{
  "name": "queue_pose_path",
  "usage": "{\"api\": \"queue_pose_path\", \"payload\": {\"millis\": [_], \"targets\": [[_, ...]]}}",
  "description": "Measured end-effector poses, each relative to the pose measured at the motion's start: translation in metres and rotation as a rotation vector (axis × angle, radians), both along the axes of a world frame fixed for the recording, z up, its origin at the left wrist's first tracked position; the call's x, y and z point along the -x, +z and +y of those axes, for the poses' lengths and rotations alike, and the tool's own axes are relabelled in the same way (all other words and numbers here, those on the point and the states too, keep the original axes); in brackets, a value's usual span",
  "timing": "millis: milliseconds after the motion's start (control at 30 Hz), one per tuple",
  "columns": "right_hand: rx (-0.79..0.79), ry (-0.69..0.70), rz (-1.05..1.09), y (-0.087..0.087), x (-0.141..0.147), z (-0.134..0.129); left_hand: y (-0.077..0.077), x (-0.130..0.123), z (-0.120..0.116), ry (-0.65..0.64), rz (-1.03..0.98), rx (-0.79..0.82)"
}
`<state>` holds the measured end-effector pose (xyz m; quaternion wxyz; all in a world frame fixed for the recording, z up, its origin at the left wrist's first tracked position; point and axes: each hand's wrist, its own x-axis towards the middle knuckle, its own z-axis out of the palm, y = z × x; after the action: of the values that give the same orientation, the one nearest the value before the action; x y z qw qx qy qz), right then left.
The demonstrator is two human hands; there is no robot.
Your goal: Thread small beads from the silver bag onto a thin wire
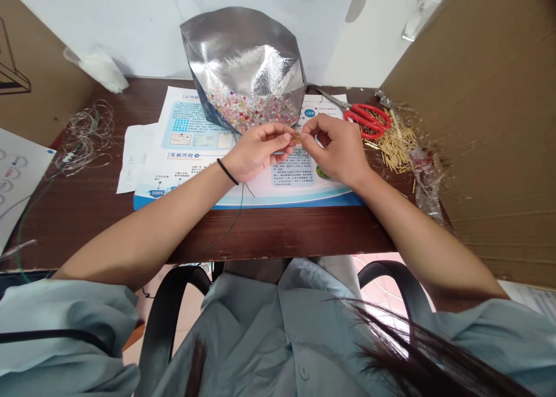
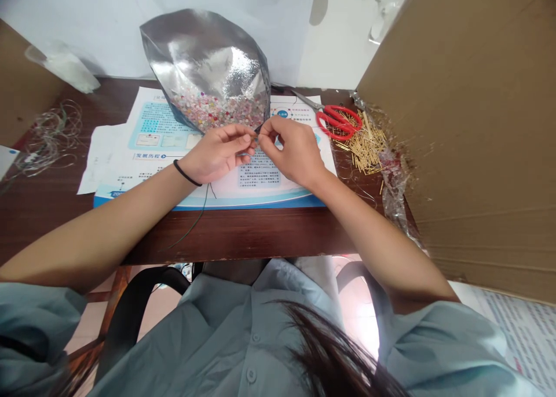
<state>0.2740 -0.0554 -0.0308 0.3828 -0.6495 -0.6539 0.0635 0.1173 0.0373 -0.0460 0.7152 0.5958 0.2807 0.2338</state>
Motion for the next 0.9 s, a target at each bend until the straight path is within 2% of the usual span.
{"api": "queue_pose_path", "payload": {"millis": [267, 467, 900], "targets": [[-0.149, 0.064, -0.018, -0.009, -0.003, 0.005, -0.004, -0.001, 0.005, -0.032, -0.103, 0.112], [-0.164, 0.056, -0.054, -0.011, -0.004, 0.006, -0.004, -0.001, 0.005, -0.003, -0.108, 0.125], [-0.151, 0.039, -0.151, -0.014, -0.004, 0.004, -0.002, 0.000, 0.004, -0.029, -0.112, 0.123]]}}
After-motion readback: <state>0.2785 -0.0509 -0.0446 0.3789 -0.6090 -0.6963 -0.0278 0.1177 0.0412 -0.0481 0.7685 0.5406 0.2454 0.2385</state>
